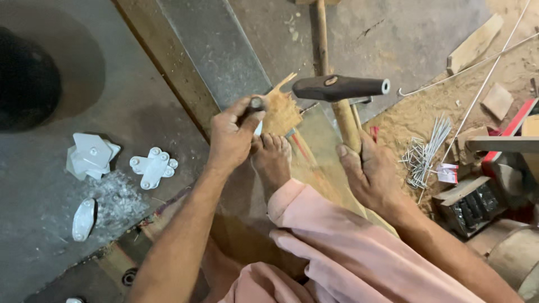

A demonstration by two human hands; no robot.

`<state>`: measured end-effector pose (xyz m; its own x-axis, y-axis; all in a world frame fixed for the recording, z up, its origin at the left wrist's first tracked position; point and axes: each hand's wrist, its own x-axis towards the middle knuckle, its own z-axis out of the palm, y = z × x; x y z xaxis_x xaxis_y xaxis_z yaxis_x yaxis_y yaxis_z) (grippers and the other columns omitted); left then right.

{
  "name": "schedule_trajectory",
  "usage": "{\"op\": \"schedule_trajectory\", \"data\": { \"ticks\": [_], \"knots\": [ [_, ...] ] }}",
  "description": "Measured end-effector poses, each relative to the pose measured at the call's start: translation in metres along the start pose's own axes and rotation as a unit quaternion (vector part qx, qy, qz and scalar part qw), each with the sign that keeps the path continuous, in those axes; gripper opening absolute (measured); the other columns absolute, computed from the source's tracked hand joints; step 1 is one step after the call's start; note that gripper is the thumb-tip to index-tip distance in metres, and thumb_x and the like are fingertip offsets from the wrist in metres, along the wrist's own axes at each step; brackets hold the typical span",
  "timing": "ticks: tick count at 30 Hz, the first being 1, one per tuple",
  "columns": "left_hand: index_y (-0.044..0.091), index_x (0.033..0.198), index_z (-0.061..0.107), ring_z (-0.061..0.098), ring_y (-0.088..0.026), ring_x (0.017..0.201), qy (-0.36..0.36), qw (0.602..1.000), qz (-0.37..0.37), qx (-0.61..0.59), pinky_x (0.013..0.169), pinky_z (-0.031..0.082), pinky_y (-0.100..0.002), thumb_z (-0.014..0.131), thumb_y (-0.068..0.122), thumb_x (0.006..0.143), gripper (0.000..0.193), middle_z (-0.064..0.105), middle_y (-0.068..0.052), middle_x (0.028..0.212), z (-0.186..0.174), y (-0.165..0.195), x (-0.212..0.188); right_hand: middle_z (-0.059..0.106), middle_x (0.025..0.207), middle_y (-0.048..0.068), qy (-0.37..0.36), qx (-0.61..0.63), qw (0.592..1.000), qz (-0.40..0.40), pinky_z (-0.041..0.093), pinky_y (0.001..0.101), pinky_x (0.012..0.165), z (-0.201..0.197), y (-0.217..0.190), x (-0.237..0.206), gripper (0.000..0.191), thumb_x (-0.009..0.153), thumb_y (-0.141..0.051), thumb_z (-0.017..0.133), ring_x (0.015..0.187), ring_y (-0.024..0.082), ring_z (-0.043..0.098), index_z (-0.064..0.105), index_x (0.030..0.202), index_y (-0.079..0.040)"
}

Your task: The person sits on the floor and hammers white metal bracket plates against a wooden block, using a punch-like tool and a hammer to shape or straighten each piece, then sets finished pieces aside with a pile of completed brackets nearby.

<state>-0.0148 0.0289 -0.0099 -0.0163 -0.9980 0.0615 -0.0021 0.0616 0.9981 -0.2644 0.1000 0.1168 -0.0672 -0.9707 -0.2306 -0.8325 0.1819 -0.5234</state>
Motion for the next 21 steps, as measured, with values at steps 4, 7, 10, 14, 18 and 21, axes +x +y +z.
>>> {"op": "schedule_trajectory", "data": {
  "ticks": [4, 7, 10, 14, 18, 21],
  "knots": [
    [0.0, 0.12, 0.069, 0.07, -0.011, 0.101, -0.017, 0.998, 0.052, 0.033, 0.091, 0.056, -0.029, 0.069, 0.006, 0.099, 0.022, 0.077, -0.01, 0.109, -0.002, -0.009, -0.001, 0.055, 0.065, 0.021, -0.024, -0.016, 0.998, -0.058, 0.044, 0.0498, 0.057, 0.006, -0.003, -0.002, 0.027, 0.097, -0.03, 0.058, 0.061, 0.04, 0.059, 0.059, 0.101, -0.003],
    [0.001, 0.122, 0.068, 0.071, -0.012, 0.101, -0.009, 0.999, 0.027, 0.026, 0.092, 0.057, -0.03, 0.067, 0.01, 0.101, 0.023, 0.078, -0.011, 0.11, -0.003, -0.01, 0.0, 0.056, 0.065, 0.021, -0.03, 0.001, 0.996, -0.08, 0.045, 0.0494, 0.059, 0.007, -0.004, -0.002, 0.028, 0.099, -0.03, 0.057, 0.061, 0.04, 0.06, 0.058, 0.1, -0.003],
    [0.002, 0.123, 0.068, 0.072, -0.012, 0.101, -0.006, 0.998, 0.014, 0.067, 0.09, 0.056, -0.03, 0.068, 0.012, 0.098, 0.026, 0.077, -0.012, 0.11, -0.003, -0.007, 0.002, 0.054, 0.064, 0.02, -0.021, 0.003, 0.993, -0.114, 0.045, 0.048, 0.058, 0.0, -0.009, 0.001, 0.029, 0.1, -0.03, 0.058, 0.059, 0.038, 0.058, 0.057, 0.099, -0.001],
    [0.002, 0.124, 0.068, 0.074, -0.014, 0.1, -0.024, 0.996, 0.031, 0.084, 0.088, 0.057, -0.029, 0.07, 0.014, 0.098, 0.029, 0.077, -0.011, 0.109, -0.004, -0.004, 0.002, 0.055, 0.059, 0.011, -0.012, 0.013, 0.997, -0.08, 0.043, 0.0409, 0.046, -0.021, -0.017, 0.003, 0.024, 0.101, -0.028, 0.055, 0.048, 0.025, 0.053, 0.057, 0.096, -0.005],
    [0.001, 0.122, 0.068, 0.076, -0.016, 0.099, -0.03, 0.996, 0.044, 0.07, 0.086, 0.058, -0.03, 0.069, 0.012, 0.098, 0.026, 0.077, -0.012, 0.109, -0.005, -0.005, 0.002, 0.055, 0.07, 0.002, 0.031, 0.27, 0.955, -0.116, 0.032, 0.0313, 0.049, -0.038, -0.015, -0.01, 0.026, 0.107, -0.021, 0.058, 0.056, 0.011, 0.047, 0.058, 0.086, -0.005],
    [0.001, 0.12, 0.068, 0.076, -0.019, 0.096, -0.037, 0.995, 0.059, 0.078, 0.084, 0.058, -0.032, 0.07, 0.01, 0.098, 0.024, 0.076, -0.015, 0.107, -0.004, -0.006, 0.001, 0.054, 0.07, 0.002, 0.082, 0.365, 0.902, -0.218, 0.038, 0.0291, 0.046, -0.022, -0.014, -0.009, 0.018, 0.103, -0.023, 0.062, 0.05, 0.011, 0.046, 0.059, 0.1, -0.005]
  ]
}}
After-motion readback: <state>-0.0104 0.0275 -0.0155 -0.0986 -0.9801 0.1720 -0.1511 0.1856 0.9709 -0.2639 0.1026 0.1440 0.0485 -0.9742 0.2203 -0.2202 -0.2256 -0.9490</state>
